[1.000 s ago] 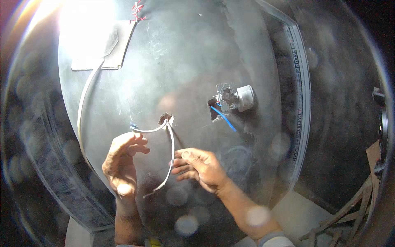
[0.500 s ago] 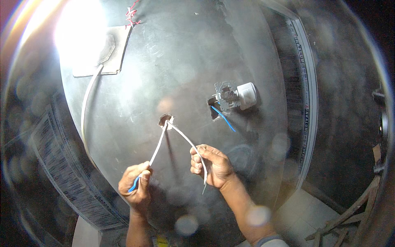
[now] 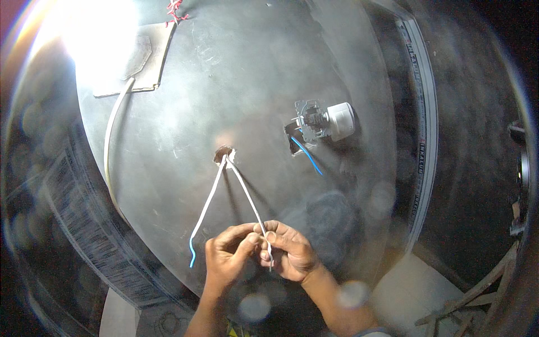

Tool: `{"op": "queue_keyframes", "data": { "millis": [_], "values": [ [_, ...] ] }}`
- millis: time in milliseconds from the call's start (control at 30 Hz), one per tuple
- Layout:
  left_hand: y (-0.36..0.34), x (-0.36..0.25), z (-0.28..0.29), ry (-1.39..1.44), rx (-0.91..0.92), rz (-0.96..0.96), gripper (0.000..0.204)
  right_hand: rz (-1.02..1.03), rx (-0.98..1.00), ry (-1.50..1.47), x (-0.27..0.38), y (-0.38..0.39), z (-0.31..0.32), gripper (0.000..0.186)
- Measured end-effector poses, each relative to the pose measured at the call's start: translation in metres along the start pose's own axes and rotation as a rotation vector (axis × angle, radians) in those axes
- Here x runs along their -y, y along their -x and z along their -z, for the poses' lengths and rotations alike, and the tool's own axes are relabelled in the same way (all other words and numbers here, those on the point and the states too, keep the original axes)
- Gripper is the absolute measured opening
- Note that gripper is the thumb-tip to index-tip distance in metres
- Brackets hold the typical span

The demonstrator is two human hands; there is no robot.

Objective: The person strips the outer sheath of a white electrical cable and feeds it through a wall hole into a switch box. They use a metal rod to pull the cable through, then strip the inner blue conductor and insert it into the switch terminal.

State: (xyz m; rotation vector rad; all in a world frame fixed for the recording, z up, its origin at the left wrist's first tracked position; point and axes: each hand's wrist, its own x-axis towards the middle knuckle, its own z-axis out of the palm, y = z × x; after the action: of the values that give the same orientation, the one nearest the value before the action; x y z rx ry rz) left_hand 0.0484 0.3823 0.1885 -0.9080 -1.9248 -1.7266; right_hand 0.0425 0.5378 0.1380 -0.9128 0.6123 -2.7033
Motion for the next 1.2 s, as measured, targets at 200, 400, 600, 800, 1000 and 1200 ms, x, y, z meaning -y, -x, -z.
{"op": "queue_keyframes", "data": {
  "millis": [200,400,600,800,1000,1200],
  "values": [
    [-0.005,-0.002,-0.016,-0.033,0.116,0.025,0.008,0.036,-0.006,0.118,0.0,0.027,0.001,0.022],
    [-0.004,0.004,-0.015,-0.014,0.155,-0.022,0.01,0.042,-0.145,0.486,0.007,0.04,-0.009,0.015],
    [-0.001,0.015,0.008,-0.296,-0.164,-0.07,0.012,0.143,-0.243,0.533,0.039,0.052,-0.021,0.013],
    [0.027,-0.002,0.064,-0.411,-0.5,-0.154,0.014,0.477,-0.35,0.81,0.087,0.046,-0.032,0.014],
    [0.017,-0.011,0.068,-0.339,-0.262,-0.132,0.016,0.468,-0.297,0.941,0.088,0.047,-0.044,0.014],
    [-0.025,-0.026,0.029,0.164,-0.202,0.175,0.03,0.361,-0.21,0.938,0.069,0.048,-0.031,0.013]
  ]
}}
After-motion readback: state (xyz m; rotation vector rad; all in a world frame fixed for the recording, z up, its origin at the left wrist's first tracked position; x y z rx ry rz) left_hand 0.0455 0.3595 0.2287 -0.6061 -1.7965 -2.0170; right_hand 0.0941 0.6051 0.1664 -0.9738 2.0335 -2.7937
